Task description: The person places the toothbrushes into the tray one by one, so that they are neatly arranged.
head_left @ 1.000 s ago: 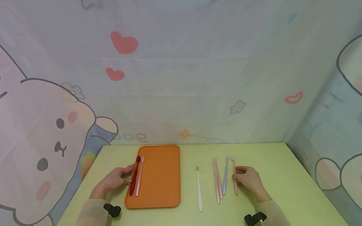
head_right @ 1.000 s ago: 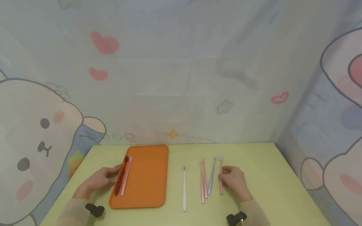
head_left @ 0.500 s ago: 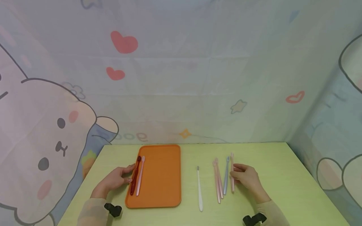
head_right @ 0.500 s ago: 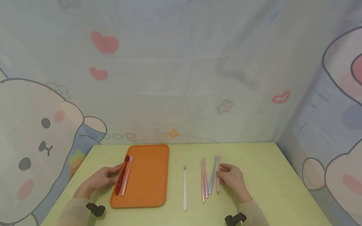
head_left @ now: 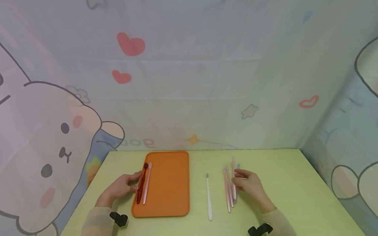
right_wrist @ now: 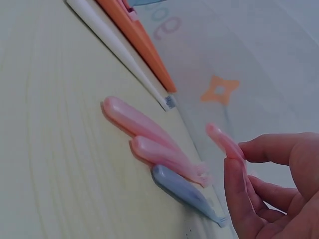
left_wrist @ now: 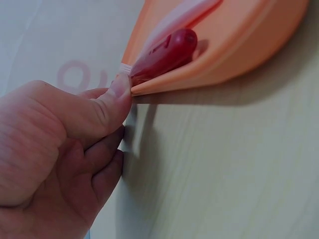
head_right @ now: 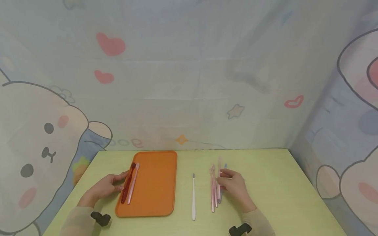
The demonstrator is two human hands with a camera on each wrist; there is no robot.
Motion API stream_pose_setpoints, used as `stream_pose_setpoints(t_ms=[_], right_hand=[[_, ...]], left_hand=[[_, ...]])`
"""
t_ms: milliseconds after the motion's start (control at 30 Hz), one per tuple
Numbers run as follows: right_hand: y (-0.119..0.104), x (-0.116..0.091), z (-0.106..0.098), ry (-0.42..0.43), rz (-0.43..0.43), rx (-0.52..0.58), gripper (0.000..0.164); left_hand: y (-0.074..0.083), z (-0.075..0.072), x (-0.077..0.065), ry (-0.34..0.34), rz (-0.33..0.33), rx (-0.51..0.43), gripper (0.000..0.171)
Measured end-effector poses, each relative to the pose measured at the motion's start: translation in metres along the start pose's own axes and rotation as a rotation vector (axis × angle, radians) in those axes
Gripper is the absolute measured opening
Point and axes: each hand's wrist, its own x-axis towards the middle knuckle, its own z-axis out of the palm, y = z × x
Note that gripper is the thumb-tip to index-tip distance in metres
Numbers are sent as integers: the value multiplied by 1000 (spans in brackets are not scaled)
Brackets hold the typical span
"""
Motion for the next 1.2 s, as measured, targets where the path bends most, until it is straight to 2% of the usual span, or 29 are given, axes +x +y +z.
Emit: stream_pose_setpoints(t_ms=[367,600,800,1067,1200], right_hand=[[-12,-4,29,-27,-42,-22,54],[-16,-2,50,-68,-39,54,53],[-20,-2,66,-116,-75,91,53],[-29,-1,90,-164,-112,102,56],[-32,-2,100,-170,-104,100,55]], left_hand=[[-1,0,0,-1,-8,-7,69],[2,1,-1,2,-6,0,68],[1,0,1,4,-15,6,69],[-2,1,2,7,-43,-10,68],[-3,2,2,7,-48,-15,68]])
